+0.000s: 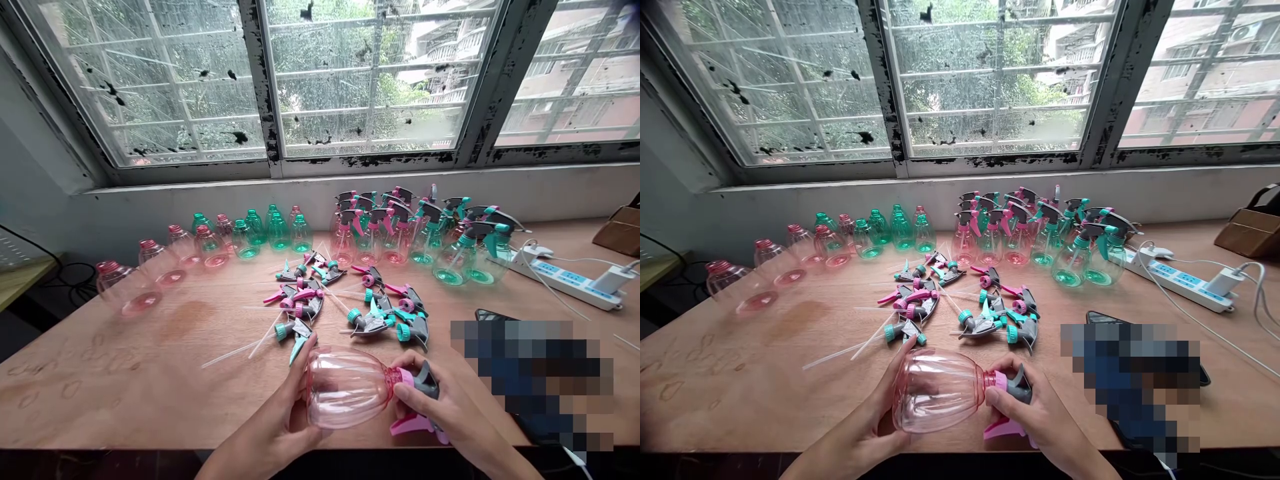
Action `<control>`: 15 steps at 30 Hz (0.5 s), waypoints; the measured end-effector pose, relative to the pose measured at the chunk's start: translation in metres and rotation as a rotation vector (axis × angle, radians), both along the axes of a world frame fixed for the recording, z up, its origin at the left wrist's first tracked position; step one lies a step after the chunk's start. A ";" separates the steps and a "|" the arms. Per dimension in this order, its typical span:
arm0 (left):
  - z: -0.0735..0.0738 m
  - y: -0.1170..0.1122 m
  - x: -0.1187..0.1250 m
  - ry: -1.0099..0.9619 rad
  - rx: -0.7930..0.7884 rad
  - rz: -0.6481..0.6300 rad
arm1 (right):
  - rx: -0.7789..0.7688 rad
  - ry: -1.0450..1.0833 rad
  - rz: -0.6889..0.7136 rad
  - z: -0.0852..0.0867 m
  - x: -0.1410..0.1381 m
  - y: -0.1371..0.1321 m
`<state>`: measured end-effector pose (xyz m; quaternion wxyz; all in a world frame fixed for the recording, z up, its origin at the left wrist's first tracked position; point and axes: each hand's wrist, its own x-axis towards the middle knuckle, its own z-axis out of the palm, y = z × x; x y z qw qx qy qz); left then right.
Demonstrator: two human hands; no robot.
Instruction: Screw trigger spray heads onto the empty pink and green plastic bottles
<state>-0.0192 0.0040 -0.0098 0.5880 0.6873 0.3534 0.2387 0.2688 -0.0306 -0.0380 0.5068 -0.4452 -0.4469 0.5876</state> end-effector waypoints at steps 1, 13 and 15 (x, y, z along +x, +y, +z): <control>0.000 0.000 0.000 -0.003 -0.020 0.003 | 0.004 -0.004 0.002 0.000 0.000 0.000; -0.001 0.000 -0.003 -0.010 0.001 -0.041 | -0.006 -0.005 0.034 0.001 0.001 0.000; -0.001 0.000 -0.002 -0.019 -0.005 -0.040 | 0.009 0.006 0.046 0.000 0.001 0.000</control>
